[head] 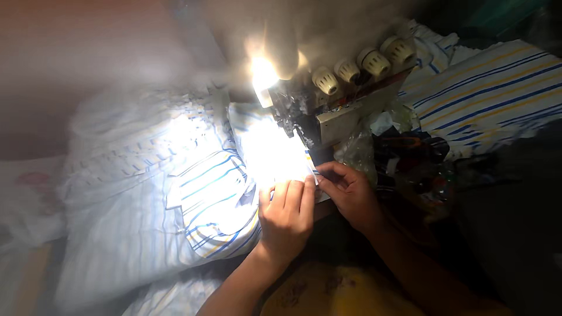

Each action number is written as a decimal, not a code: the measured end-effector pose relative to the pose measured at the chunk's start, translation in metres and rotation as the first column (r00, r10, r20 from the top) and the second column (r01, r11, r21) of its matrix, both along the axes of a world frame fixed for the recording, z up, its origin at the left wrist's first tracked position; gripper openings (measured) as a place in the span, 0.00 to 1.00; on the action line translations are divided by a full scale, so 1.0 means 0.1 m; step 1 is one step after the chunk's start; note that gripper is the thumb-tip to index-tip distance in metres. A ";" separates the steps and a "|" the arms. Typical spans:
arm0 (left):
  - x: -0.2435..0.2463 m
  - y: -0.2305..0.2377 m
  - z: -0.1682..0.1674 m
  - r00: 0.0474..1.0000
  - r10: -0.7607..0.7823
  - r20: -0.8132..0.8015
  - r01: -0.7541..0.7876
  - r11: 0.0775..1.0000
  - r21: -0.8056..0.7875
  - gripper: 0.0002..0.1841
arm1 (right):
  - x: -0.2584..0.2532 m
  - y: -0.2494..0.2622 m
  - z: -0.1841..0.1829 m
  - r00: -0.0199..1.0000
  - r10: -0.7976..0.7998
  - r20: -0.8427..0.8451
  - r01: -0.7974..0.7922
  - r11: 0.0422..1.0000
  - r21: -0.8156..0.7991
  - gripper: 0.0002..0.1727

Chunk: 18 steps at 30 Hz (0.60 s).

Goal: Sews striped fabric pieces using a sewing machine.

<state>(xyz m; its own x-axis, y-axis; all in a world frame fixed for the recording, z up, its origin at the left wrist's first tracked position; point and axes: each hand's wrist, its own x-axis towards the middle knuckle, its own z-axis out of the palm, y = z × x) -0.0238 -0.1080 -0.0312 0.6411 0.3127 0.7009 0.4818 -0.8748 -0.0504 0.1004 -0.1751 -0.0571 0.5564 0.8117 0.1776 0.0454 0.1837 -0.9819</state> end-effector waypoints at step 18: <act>-0.05 0.02 -0.47 0.950 -0.192 0.247 0.219 0.972 -0.090 0.12 | 0.05 -0.04 0.03 0.964 0.087 -0.251 -0.100 0.994 -0.037 0.08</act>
